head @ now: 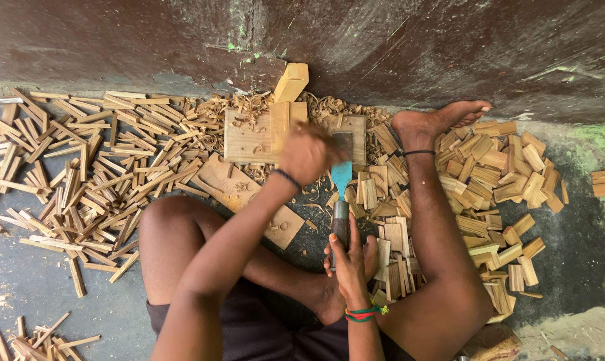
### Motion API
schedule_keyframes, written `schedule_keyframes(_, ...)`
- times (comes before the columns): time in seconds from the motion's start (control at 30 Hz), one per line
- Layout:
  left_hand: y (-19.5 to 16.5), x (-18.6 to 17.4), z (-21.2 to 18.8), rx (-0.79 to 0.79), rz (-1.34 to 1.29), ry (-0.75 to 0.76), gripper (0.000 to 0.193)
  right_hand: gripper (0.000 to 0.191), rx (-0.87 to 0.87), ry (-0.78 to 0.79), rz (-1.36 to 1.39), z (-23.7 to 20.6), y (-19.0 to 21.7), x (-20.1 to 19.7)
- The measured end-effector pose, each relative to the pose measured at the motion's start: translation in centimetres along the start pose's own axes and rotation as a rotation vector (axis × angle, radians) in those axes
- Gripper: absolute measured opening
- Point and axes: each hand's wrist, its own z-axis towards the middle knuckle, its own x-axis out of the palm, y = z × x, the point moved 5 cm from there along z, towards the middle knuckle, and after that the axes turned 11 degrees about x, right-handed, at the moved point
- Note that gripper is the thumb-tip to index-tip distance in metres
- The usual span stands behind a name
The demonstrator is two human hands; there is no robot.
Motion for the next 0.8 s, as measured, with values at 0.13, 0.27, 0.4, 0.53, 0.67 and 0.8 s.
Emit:
schedule_keyframes(0.13, -0.8, 0.7, -2.1, 0.184, -0.324, -0.451, 0.019, 0.074, -0.006, 0.000, -0.018, -0.2, 0.0, 0.0)
schedule_keyframes(0.27, 5.0, 2.3, -4.0, -0.007, -0.189, -0.520, 0.021, 0.072, -0.019, -0.016, 0.015, -0.8, 0.1, -0.1)
schedule_keyframes(0.4, 9.3, 3.3, -5.5, -0.146, -0.183, -0.455, 0.040, 0.070, -0.035, -0.034, 0.068, -1.4, 0.5, 0.3)
schedule_keyframes(0.53, 9.7, 3.3, -6.2, -0.152, -0.176, -0.499, 0.048, 0.070, -0.042, -0.041, 0.085, -2.2, 1.0, 0.6)
schedule_keyframes(0.67, 9.2, 3.0, -5.5, -0.195, -0.256, -0.490, 0.048, 0.065, -0.103, -0.061, 0.109, -3.3, 1.6, 0.5)
schedule_keyframes(0.8, 8.5, 1.3, -6.1, -0.165, -0.230, -0.569, 0.076, 0.067, -0.142, -0.014, 0.159, -4.0, 2.3, 0.2)
